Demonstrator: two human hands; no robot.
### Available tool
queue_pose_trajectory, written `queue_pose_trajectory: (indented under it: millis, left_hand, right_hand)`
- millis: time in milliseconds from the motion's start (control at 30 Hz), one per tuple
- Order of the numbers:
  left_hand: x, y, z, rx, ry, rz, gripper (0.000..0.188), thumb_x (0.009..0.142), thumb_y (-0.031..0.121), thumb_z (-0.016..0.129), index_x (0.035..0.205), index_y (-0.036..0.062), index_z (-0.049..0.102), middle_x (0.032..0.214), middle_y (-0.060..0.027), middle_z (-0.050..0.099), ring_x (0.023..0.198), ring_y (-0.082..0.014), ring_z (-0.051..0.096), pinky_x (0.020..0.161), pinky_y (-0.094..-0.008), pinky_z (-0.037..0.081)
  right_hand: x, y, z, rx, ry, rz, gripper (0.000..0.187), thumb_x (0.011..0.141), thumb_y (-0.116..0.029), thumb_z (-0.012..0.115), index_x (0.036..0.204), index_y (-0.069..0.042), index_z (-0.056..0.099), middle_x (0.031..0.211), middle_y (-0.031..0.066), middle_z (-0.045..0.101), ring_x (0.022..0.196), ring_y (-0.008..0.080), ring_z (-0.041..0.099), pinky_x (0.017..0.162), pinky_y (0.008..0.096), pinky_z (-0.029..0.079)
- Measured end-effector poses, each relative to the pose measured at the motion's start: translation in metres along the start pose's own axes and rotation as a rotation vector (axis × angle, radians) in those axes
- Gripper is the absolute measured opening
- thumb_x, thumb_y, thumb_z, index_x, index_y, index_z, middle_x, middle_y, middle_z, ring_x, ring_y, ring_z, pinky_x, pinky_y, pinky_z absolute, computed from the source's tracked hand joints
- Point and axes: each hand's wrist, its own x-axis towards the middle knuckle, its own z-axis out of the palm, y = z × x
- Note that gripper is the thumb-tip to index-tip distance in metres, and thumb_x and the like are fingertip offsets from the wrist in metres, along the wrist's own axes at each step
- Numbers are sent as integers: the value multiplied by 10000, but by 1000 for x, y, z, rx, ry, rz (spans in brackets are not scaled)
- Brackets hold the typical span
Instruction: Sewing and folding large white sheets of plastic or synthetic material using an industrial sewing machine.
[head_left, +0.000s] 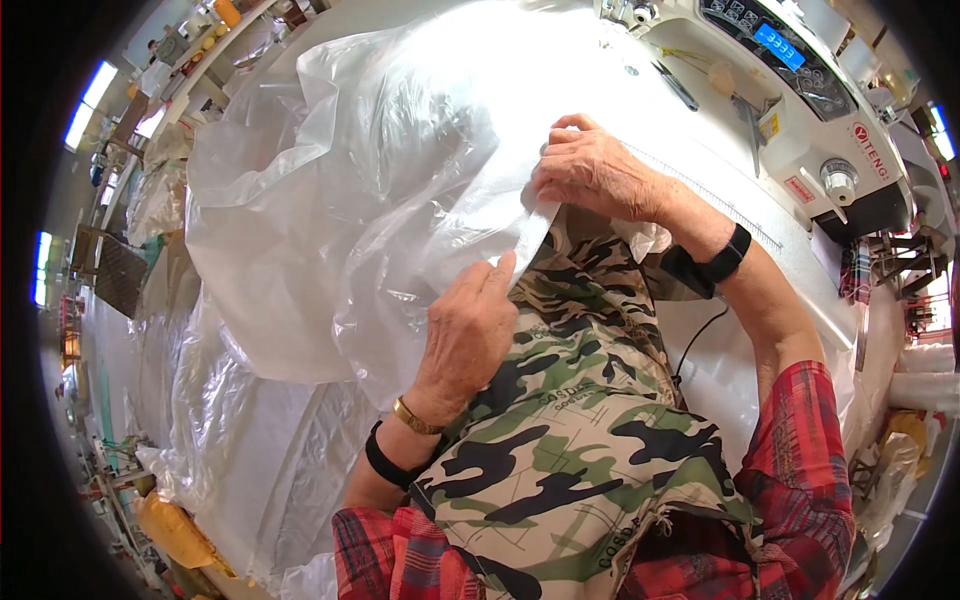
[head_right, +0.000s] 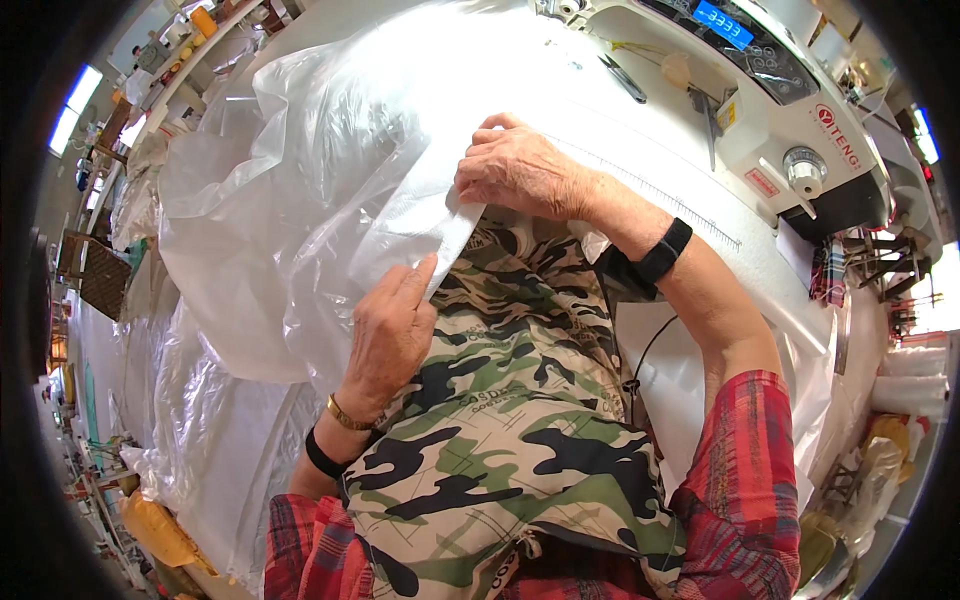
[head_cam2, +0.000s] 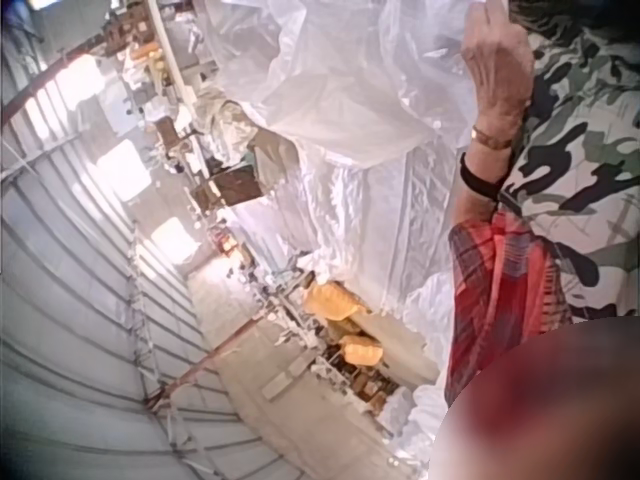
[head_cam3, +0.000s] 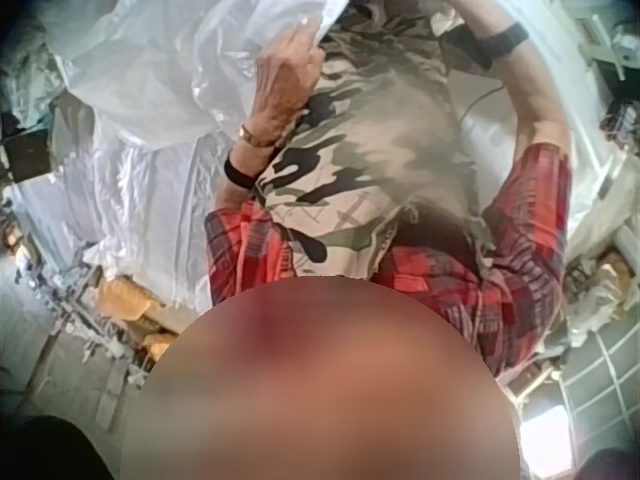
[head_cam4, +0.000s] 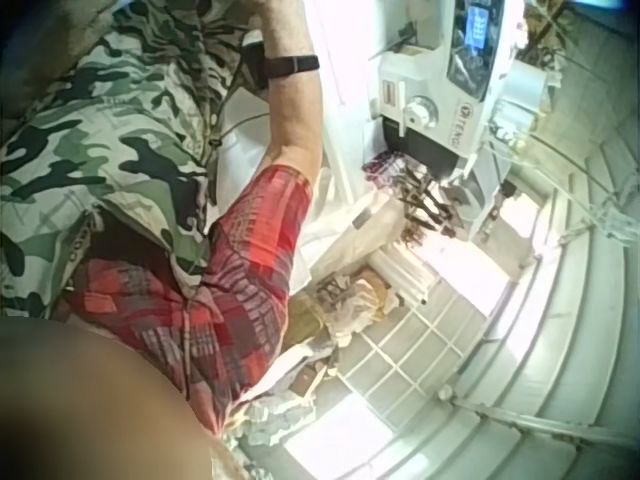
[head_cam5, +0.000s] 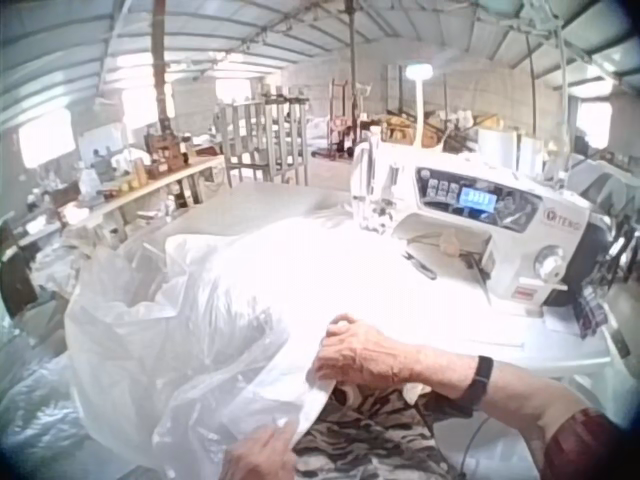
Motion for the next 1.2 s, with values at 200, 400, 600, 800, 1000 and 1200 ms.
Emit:
queue_pose_trajectory:
  millis: [200, 400, 600, 800, 1000, 1200]
  left_hand:
    - [2, -3, 5, -26, -33, 11, 323, 817, 0, 644, 1139, -23, 631, 829, -164, 549, 732, -349, 566, 651, -411, 456]
    - [11, -5, 2, -27, -33, 91, 226, 810, -6, 630, 1035, -10, 649, 759, -145, 520, 688, -332, 550, 617, -408, 440]
    - [14, -11, -2, -38, -44, 136, 203, 797, 3, 628, 999, -6, 649, 716, -137, 498, 645, -324, 535, 585, -407, 425]
    - [18, -10, 2, -32, -54, 159, 143, 778, 19, 637, 918, -1, 660, 692, -129, 515, 612, -323, 545, 553, -399, 430]
    - [19, -15, 9, -11, -101, 212, 59, 793, 40, 626, 850, 35, 610, 695, -112, 490, 630, -304, 547, 548, -403, 432]
    - [24, -21, 9, 1, -114, 264, 44, 794, 55, 627, 838, 52, 623, 669, -101, 475, 580, -289, 532, 514, -398, 415]
  right_hand:
    - [-3, 11, 1, -78, 3, -27, 261, 859, -372, 682, 928, -122, 669, 865, -3, 672, 928, 190, 598, 1049, 406, 367]
    - [2, 27, -6, -164, 54, -70, 409, 846, -463, 664, 1038, -101, 660, 881, 15, 661, 939, 191, 591, 1037, 403, 374]
    - [13, 49, -7, -279, 60, -76, 574, 788, -485, 679, 1207, -103, 600, 957, 24, 630, 964, 208, 580, 1047, 399, 378]
    - [4, 64, -9, -381, 201, 181, 582, 795, -469, 710, 1207, -82, 572, 1022, 91, 613, 997, 255, 580, 939, 400, 432]
    - [-7, 61, -2, -345, 307, 461, 480, 804, -493, 708, 993, -61, 617, 971, 113, 601, 991, 292, 588, 856, 424, 466]
    - [-12, 61, 3, -320, 315, 539, 418, 820, -486, 701, 916, -85, 637, 977, 97, 616, 994, 275, 591, 872, 419, 453]
